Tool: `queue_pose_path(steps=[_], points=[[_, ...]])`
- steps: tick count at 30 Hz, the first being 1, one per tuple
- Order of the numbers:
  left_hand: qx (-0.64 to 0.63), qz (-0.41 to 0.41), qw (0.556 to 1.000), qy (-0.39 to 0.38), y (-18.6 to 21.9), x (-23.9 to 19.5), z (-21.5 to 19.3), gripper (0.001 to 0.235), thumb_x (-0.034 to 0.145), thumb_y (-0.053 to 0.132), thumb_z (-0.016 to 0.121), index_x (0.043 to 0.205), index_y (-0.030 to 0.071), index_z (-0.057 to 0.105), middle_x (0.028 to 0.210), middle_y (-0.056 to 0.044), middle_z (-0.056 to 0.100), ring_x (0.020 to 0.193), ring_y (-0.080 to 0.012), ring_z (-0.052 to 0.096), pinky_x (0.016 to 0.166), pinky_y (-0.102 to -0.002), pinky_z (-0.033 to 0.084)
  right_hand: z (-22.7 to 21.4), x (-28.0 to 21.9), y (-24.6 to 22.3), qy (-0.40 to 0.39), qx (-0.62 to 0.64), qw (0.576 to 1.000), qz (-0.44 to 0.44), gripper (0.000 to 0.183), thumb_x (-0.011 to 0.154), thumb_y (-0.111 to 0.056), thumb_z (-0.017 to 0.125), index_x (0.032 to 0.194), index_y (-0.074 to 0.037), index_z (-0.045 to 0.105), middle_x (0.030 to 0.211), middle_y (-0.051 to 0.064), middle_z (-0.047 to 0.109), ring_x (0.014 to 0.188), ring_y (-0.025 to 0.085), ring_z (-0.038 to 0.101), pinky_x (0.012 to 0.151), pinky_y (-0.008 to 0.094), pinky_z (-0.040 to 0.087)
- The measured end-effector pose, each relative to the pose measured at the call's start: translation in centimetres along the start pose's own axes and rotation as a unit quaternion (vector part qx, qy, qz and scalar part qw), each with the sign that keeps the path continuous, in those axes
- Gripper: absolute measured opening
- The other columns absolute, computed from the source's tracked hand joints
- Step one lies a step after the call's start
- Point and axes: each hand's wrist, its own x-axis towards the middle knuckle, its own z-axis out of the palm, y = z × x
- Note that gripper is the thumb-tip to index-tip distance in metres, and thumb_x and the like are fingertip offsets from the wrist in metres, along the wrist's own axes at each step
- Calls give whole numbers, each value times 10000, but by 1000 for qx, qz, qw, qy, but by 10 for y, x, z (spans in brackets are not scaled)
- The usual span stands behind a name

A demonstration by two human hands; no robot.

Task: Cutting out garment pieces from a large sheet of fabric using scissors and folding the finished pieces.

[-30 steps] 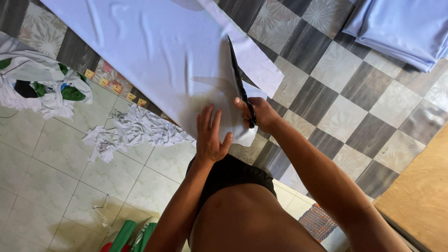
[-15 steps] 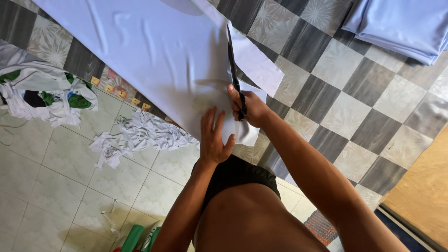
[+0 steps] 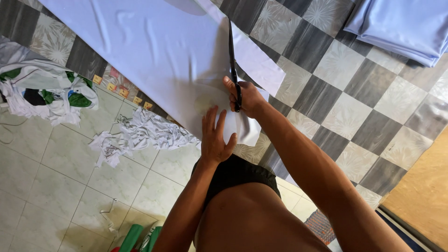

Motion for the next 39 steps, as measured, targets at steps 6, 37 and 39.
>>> queue_pose_path(steps=[6,37,39], points=[[8,-7,1000,4,0,-2,5,846,1041,611,534,1712,96,516,1760,-255,438,1640,-527,433,1291,-735,368,5,-7,-19,-20,-6,1000,3,715,986,-704,853,885,-47,589,681,79,547,535,228,650,510,338,565],[175,37,984,7,21,12,-10,682,930,495,813,1507,144,723,1539,-216,649,1428,-443,653,1165,-682,504,-234,-150,-30,74,-295,953,18,592,1086,-480,853,906,47,652,675,192,598,619,326,688,587,424,574],[189,27,981,29,20,39,-6,818,948,513,837,1645,139,632,1657,-258,571,1517,-478,593,1196,-727,463,-229,-153,-18,-10,-340,940,29,482,1054,-404,850,960,50,718,700,208,660,684,333,723,662,442,590]])
